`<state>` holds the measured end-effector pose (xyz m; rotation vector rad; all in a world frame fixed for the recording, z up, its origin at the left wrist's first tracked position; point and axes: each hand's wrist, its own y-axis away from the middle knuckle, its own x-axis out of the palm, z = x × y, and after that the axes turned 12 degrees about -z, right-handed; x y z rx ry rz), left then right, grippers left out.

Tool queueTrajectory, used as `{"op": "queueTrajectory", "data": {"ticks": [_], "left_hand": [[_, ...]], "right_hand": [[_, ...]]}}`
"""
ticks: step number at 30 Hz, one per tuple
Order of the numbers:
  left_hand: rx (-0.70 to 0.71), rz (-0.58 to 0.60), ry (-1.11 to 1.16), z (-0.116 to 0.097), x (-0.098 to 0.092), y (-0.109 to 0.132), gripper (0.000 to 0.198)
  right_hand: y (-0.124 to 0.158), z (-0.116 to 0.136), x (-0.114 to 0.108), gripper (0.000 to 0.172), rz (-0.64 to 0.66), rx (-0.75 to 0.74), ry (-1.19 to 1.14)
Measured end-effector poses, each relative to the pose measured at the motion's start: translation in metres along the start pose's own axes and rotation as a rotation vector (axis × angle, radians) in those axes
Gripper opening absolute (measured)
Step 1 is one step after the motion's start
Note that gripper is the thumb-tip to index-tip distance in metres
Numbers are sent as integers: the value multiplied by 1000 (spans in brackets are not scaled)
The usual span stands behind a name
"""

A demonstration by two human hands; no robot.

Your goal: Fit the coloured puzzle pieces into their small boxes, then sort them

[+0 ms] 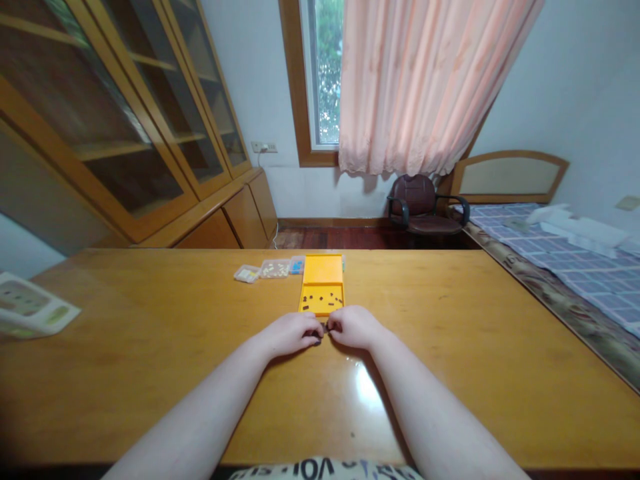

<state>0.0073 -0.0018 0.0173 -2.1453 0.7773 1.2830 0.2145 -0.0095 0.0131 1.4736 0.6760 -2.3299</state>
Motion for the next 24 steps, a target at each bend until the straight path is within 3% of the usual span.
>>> {"op": "queueTrajectory", "data": {"ticks": [15,21,24], "left_hand": [[22,-39,-99,-2,-2,0,16],[-106,-334,-116,6,-3,0,22],[-174,-383,-163,12,-3,0,26]], "right_hand": [[0,3,0,16,21,14,-18],[0,3,0,19,16,-4,-31],[0,1,2,22,24,-3,-40]]}}
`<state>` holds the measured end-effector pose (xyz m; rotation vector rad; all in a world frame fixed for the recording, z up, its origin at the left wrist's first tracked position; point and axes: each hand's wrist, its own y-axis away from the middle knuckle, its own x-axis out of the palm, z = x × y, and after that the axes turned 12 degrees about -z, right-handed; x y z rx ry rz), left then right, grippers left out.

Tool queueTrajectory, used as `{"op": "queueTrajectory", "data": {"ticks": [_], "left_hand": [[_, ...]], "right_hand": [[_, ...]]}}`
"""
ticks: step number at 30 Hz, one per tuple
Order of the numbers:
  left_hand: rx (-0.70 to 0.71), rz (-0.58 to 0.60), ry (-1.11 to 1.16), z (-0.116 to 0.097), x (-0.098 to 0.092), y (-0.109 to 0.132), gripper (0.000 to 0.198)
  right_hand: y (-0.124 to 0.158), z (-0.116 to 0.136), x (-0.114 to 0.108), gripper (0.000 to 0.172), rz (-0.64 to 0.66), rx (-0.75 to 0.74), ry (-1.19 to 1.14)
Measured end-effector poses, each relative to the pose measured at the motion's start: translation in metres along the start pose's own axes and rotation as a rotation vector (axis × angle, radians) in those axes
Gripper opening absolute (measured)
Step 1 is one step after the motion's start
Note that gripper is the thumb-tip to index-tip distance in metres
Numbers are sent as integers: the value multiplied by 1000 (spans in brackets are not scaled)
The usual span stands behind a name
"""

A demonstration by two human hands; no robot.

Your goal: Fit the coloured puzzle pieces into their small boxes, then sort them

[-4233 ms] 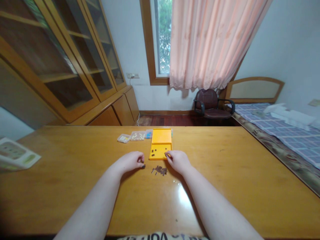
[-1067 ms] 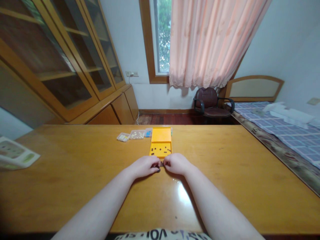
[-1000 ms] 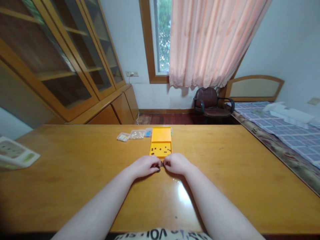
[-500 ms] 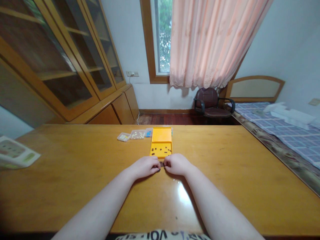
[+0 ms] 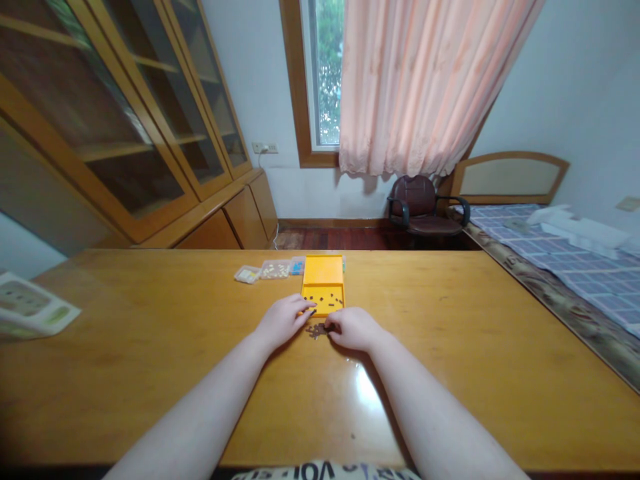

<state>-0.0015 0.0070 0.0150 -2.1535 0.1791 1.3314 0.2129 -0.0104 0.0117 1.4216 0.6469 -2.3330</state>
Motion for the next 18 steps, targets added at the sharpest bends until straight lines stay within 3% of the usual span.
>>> {"op": "queueTrajectory", "data": {"ticks": [4,14,18], "left_hand": [[8,88,-7,2,0,-1,21],[178,299,74,-5,-8,2,13],[188,329,79,-7,-7,2,12]], "right_hand": [[-1,-2,2,22,9,-5,28],[-2,1,1,19,16,-21,56],[-2,-3,4,17,-85,29,32]]}}
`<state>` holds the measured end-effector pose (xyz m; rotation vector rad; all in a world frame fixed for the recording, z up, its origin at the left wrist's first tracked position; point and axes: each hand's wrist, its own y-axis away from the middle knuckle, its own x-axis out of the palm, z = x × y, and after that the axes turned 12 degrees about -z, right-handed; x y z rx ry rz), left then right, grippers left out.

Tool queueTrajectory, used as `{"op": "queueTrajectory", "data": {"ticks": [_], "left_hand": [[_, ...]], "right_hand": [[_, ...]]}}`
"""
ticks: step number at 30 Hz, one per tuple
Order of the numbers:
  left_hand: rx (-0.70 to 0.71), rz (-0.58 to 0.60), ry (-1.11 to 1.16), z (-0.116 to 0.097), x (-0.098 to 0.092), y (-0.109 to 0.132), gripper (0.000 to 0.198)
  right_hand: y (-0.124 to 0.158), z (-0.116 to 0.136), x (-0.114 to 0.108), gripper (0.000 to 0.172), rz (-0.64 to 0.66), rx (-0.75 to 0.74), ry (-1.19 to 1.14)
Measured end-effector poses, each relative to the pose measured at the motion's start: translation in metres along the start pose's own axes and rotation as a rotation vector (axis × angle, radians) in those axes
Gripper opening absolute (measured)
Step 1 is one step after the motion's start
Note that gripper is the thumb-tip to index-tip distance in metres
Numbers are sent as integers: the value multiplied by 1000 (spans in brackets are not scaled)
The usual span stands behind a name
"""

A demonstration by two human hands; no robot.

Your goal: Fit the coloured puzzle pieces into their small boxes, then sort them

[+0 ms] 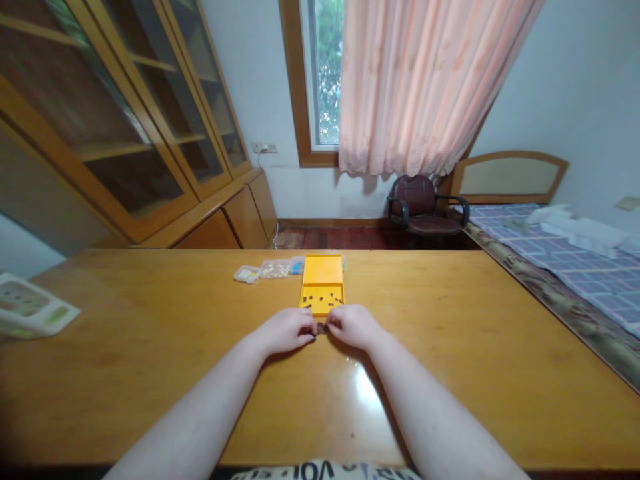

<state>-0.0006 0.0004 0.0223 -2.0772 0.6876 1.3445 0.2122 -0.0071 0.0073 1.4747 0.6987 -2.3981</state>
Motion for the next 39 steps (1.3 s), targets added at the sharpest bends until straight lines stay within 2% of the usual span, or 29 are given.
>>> {"op": "queueTrajectory", "data": {"ticks": [3,6,12,16,19,22,24,29,39], "left_hand": [[-2,16,7,-2,0,-1,12],[5,18,7,-3,0,-1,13],[-4,0,-18,-4,-1,-1,15],[2,-9,-32,-3,1,-1,14],[-31,-93,-31,-1,2,-2,14],[-159,-233,-67,4,2,-4,17],[-242,-279,-103,9,2,-5,18],[-313,-242,-131,15,3,-5,17],[-179,-166,-108,10,-3,-2,13]], "right_hand": [[-2,-4,1,19,-127,102,27],[-3,-6,0,23,-157,160,43],[0,-4,-10,19,32,28,-11],[1,-5,-13,15,92,-11,-29],[1,-7,-12,18,108,-36,-34],[0,-8,-10,21,123,-48,-17],[0,-8,-9,23,130,-48,-2],[0,-5,-8,23,136,-77,32],[0,-1,-8,23,122,-45,99]]}}
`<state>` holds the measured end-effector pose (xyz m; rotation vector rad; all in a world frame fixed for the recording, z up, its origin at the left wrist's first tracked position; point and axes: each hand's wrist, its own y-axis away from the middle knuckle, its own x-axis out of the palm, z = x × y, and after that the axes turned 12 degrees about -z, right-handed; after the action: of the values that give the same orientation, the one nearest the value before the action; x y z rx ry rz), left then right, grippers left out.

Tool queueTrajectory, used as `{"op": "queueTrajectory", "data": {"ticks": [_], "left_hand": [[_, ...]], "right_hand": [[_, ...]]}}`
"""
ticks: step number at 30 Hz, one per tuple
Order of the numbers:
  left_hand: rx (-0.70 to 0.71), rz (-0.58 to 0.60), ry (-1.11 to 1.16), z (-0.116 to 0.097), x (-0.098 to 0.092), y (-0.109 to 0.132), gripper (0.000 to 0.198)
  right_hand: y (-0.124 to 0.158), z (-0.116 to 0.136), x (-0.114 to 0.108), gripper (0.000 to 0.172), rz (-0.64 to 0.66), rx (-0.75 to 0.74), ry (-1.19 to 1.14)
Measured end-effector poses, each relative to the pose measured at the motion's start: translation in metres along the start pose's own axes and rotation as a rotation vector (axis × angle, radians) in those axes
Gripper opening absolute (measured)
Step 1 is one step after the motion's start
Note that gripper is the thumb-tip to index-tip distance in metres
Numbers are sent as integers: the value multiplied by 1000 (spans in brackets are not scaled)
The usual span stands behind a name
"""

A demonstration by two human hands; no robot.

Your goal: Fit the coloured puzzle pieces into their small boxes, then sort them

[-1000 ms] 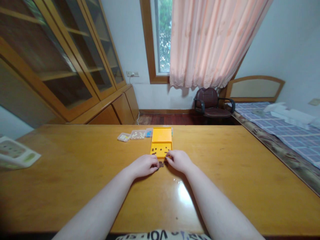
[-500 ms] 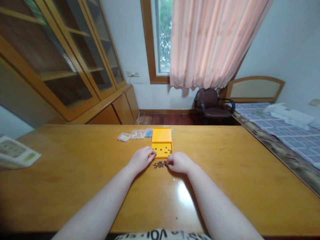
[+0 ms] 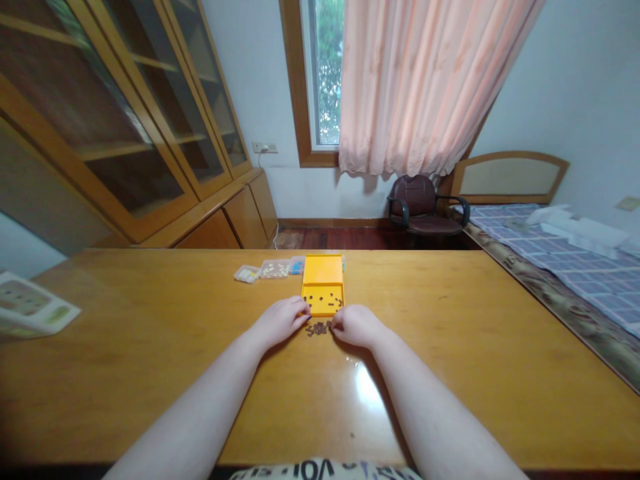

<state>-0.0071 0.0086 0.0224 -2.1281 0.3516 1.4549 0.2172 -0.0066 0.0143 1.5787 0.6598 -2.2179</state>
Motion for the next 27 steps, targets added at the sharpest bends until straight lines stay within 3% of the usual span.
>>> {"op": "queueTrajectory", "data": {"ticks": [7,14,21,27], "left_hand": [[121,131,55,2,-4,3,10],[111,198,49,-2,-2,3,9],[139,202,74,-2,-1,3,12],[117,215,57,1,0,6,15]], "right_hand": [[0,1,-3,21,-16,19,11],[-1,-2,0,24,-244,194,70],[2,11,7,25,-83,-107,-179],[2,18,10,28,-49,-132,-156]]}}
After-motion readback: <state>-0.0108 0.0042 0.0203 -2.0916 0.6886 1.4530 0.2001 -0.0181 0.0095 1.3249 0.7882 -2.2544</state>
